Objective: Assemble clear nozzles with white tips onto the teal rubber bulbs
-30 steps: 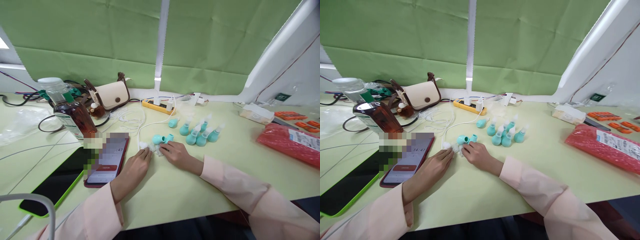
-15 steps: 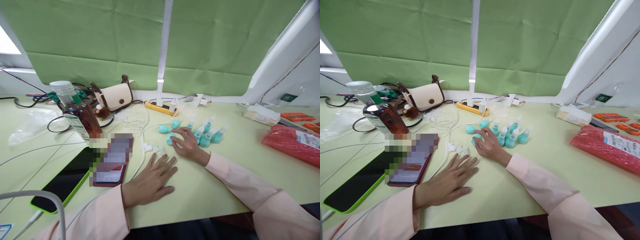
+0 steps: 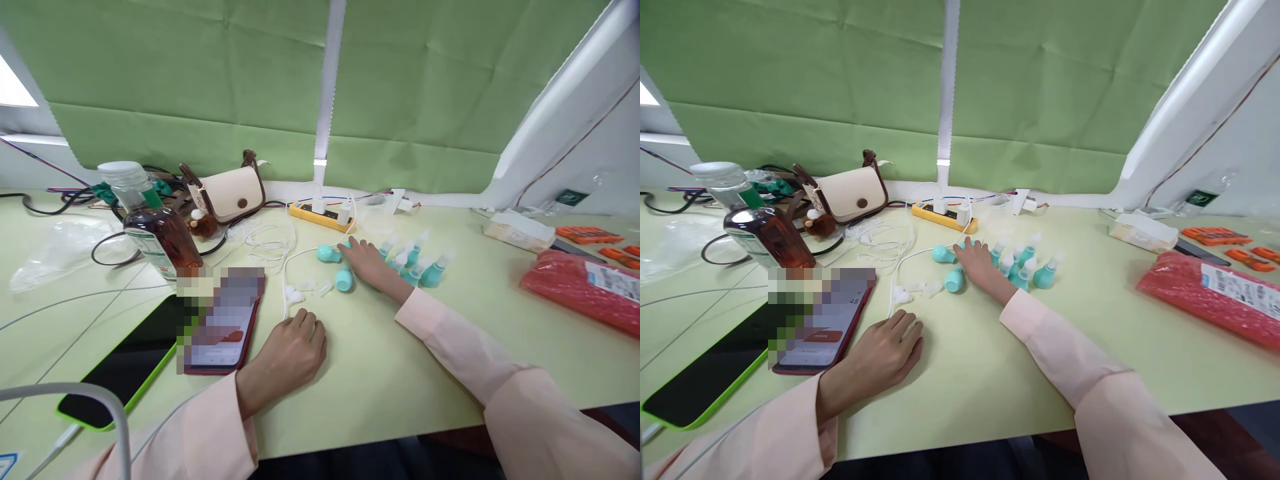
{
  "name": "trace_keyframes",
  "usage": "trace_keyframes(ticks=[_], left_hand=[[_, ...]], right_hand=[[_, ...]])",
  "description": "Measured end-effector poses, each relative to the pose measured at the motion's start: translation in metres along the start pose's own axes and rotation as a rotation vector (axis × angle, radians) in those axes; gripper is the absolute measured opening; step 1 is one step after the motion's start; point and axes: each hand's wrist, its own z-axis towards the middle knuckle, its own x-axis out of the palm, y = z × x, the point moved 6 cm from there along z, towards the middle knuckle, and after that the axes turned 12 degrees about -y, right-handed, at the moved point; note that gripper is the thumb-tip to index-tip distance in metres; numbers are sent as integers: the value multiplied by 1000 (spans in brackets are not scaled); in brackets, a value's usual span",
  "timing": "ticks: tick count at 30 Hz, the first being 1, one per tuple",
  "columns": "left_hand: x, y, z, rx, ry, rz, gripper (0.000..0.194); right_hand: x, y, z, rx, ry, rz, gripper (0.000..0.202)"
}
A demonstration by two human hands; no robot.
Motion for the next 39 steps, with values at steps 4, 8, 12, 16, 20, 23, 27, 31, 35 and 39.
trace_keyframes(ticks=[4, 8, 12, 16, 20, 23, 27, 31, 35, 39], left_hand=[[3, -2, -2, 36, 14, 17, 20], [2, -1, -1, 39, 19, 13, 19], [3, 4, 3, -36, -3, -5, 20], [-3, 12, 3, -140, -99, -133, 31], [-19, 25, -2, -372, -223, -516, 26], [-16, 31, -8, -597, -227, -984, 24], [-5, 24, -12, -706, -194, -1356, 20], [-3, 17, -11, -710, -153, -1279, 20], [-12, 9, -6, -531, -101, -1024, 21], [-19, 11, -6, -435, -141, -792, 32]], right_hand=[[2, 0, 6, 33, 10, 15, 33], [-15, 3, 1, 64, -47, 35, 31], [-45, 9, -15, 22, -125, 97, 28], [-87, 12, -44, -96, -501, 352, 26], [-116, 15, -88, -219, -918, 683, 40], [-109, 30, -110, -319, -859, 891, 44], [-84, 48, -123, -381, -698, 1093, 41], [-72, 53, -117, -193, -543, 1206, 50], [-75, 64, -111, -177, -328, 1206, 42], [-76, 67, -111, -255, -369, 985, 20]])
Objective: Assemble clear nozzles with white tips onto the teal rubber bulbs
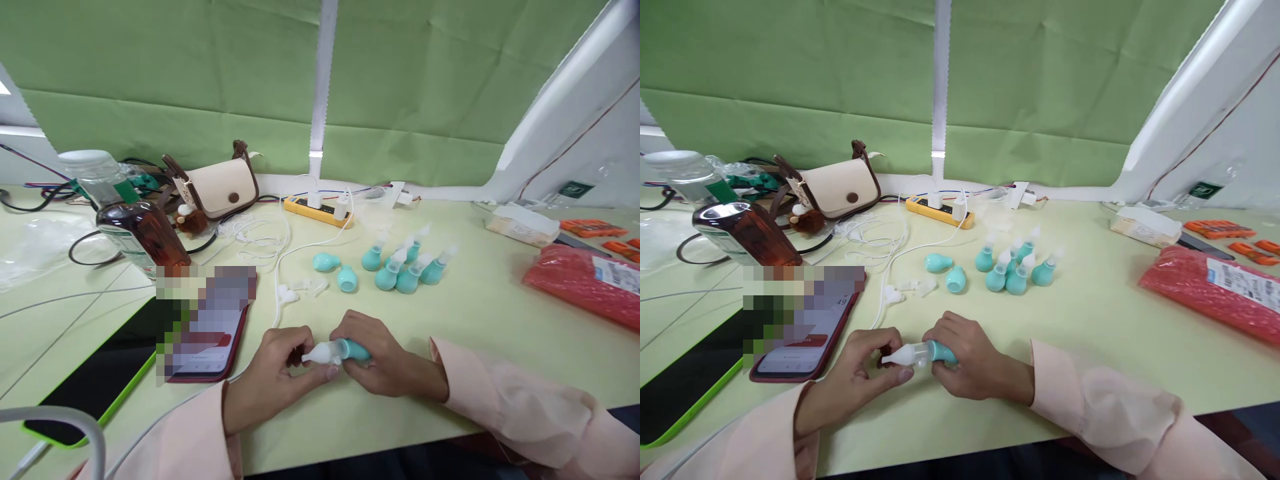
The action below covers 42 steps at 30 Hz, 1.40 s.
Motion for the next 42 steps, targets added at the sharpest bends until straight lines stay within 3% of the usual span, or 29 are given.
trace_keyframes(ticks=[5, 7, 9, 15, 17, 21, 22, 27, 29, 32, 33, 34, 36, 38, 40, 42], left_hand=[[4, -10, -7, 293, 86, 204, 39], [7, -10, -9, 321, 118, 243, 38], [8, -7, -8, 240, 153, 187, 35], [13, 5, -5, -248, 290, -343, 48], [5, 7, -2, -232, 229, -296, 49], [-22, 6, 10, 168, -160, 304, 31], [-24, 8, 11, 202, -209, 432, 28], [-7, 31, 16, 160, -78, 764, 31], [-9, 30, 17, 161, -111, 797, 34], [-23, 13, 17, 252, -219, 747, 24], [-23, 6, 16, 320, -161, 681, 17], [-20, 1, 14, 377, -15, 605, 14], [-15, -2, 8, 367, 258, 496, 10], [-12, -2, 2, 329, 420, 454, 11], [-8, 4, 1, 305, 458, 490, 12], [-5, 10, 3, 312, 387, 568, 14]], right_hand=[[4, -2, -8, -117, 13, -142, 11], [3, -2, -9, -132, -5, -164, 9], [3, -2, -8, -130, 3, -129, 5], [-1, 0, -2, -91, -10, 48, 2], [-4, 0, 0, -73, -42, 70, 2], [-7, -4, 2, 40, -100, 63, 4], [-8, -5, 2, 65, -111, 56, 4], [-7, -7, 3, 106, -123, 29, 4], [-6, -8, 3, 124, -117, 29, 3], [-7, -10, 3, 164, -138, 47, 5], [-7, -11, 3, 172, -148, 52, 5], [-8, -11, 3, 175, -158, 58, 7], [-7, -11, 2, 175, -160, 72, 8], [-6, -11, 2, 172, -151, 88, 9], [-5, -10, 2, 173, -141, 96, 9], [-5, -10, 1, 182, -130, 92, 9]])
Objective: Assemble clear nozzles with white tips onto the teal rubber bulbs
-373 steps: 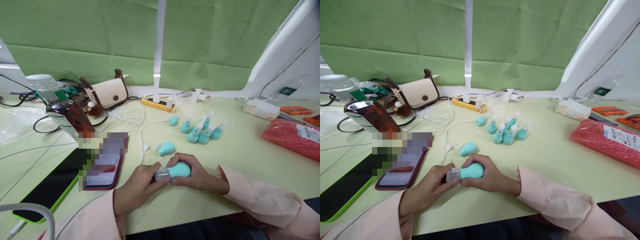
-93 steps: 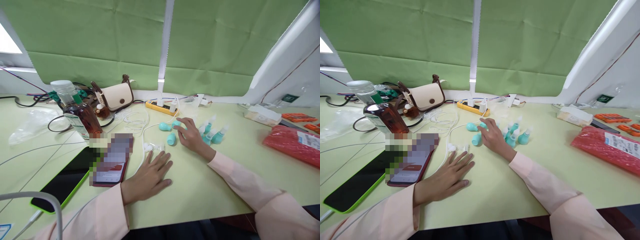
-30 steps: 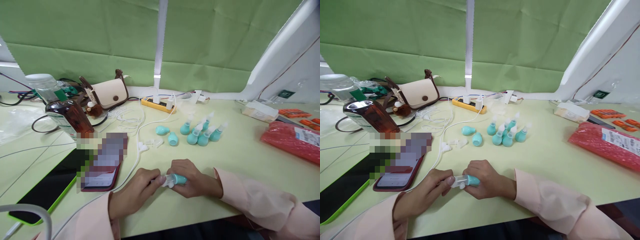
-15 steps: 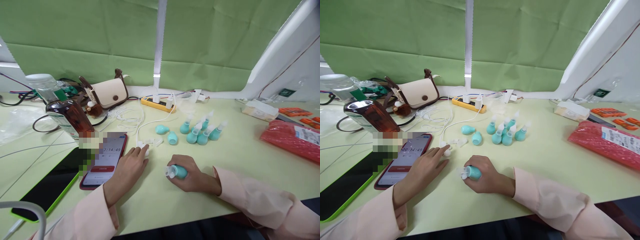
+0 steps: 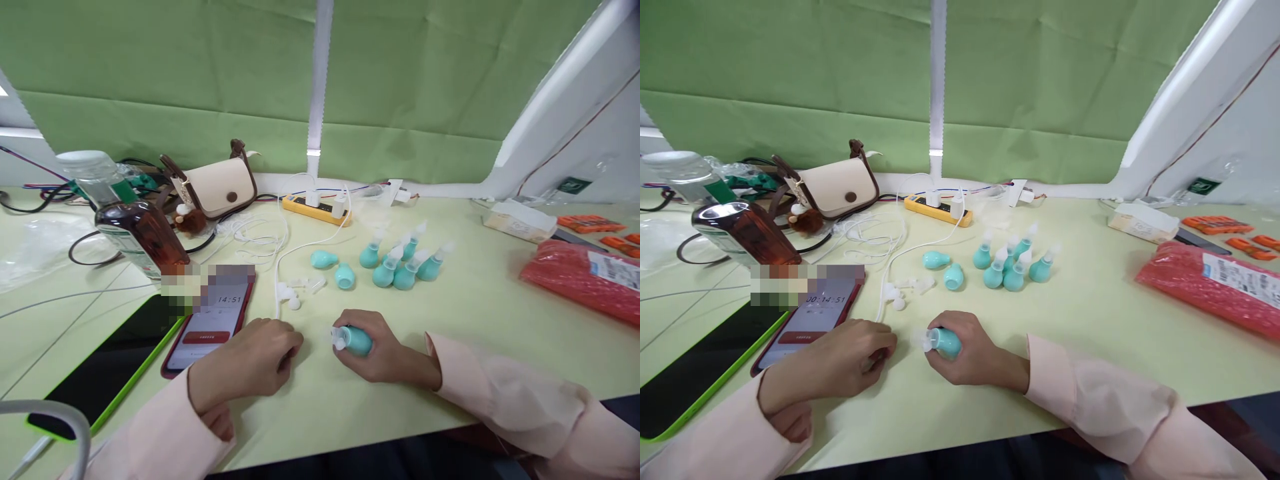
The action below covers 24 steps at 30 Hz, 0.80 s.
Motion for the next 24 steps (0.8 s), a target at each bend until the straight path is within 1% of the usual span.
trace_keyframes(ticks=[3, 6, 9, 11, 12, 14, 16, 17, 22, 24], left_hand=[[6, 6, 4, -11, -116, 96, 19], [3, 8, 6, -21, -233, 108, 23], [-10, 5, 4, -75, -381, -27, 25], [-15, 3, 3, -139, -421, -159, 23], [-14, 1, 3, -159, -397, -200, 23], [-8, -5, 6, -182, -294, -248, 25], [0, -9, 8, -215, -203, -328, 31], [3, -10, 8, -248, -180, -399, 35], [14, -10, 6, -408, -170, -847, 37], [19, -10, 5, -457, -136, -1023, 37]], right_hand=[[-1, -1, 0, 24, 23, -7, 11], [0, -2, 1, 46, 75, -23, 10], [4, -2, 0, 32, 105, -38, 11], [6, 1, -2, -24, 75, -17, 16], [7, 3, -3, -65, 52, 4, 19], [9, 8, -6, -122, 24, 46, 22], [13, 10, -9, -123, 43, 64, 20], [15, 11, -9, -116, 62, 69, 19], [13, 16, -6, -142, 99, 158, 18], [13, 16, -5, -121, 132, 194, 19]])
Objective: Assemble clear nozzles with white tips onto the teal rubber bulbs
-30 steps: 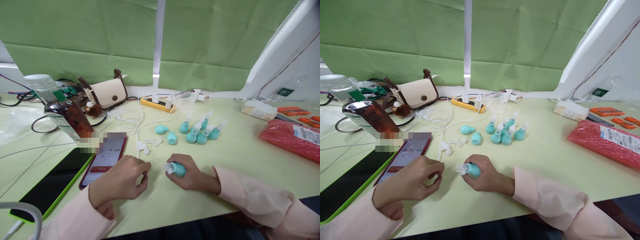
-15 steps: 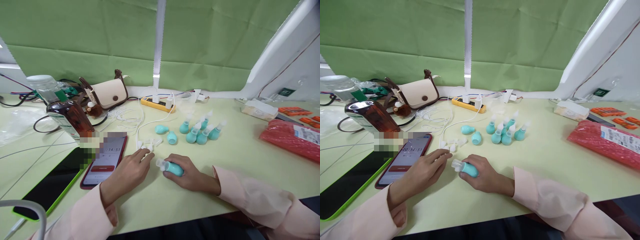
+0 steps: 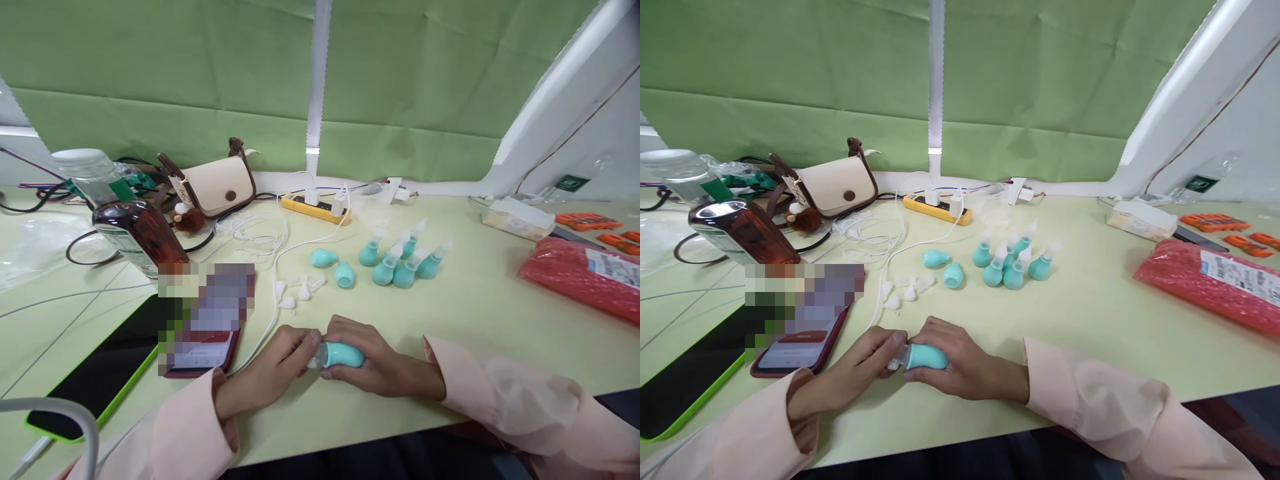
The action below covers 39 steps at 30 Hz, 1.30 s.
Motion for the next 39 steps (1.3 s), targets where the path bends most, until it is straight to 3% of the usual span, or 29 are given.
trace_keyframes(ticks=[5, 8, 12, 15, 19, 22, 24, 26, 28, 31, 35, 39], left_hand=[[1, 8, 3, -236, 58, -464, 40], [-2, 7, 5, -263, 39, -701, 39], [-1, 7, 9, -223, 63, -776, 31], [-1, 13, 12, -262, 17, -796, 26], [-2, 22, 13, -331, -53, -680, 38], [-2, 27, 10, -325, -91, -476, 44], [0, 30, 7, -306, -117, -367, 44], [1, 31, 6, -281, -141, -322, 44], [0, 28, 5, -238, -162, -336, 47], [-5, 18, 5, -157, -213, -396, 50], [-16, 7, 3, -60, -348, -286, 26], [-20, -4, -1, 108, -396, -136, 10]], right_hand=[[-3, 2, 2, 30, 84, 54, 16], [-12, -7, 7, 67, 34, -40, 24], [-20, -37, 13, 153, -20, -318, 39], [-22, -49, 18, 79, -36, -477, 35], [-30, -28, 17, -100, -182, -426, 34], [-23, -5, 11, -145, -133, -190, 44], [-14, 2, 6, -84, -65, -84, 43], [-7, 2, 3, 8, -64, -33, 30], [-4, -3, -1, 103, -120, 29, 17], [-7, -16, -6, 281, -268, 199, 14], [-9, -31, -13, 473, -402, 389, 18], [-5, -32, -13, 521, -324, 433, 21]])
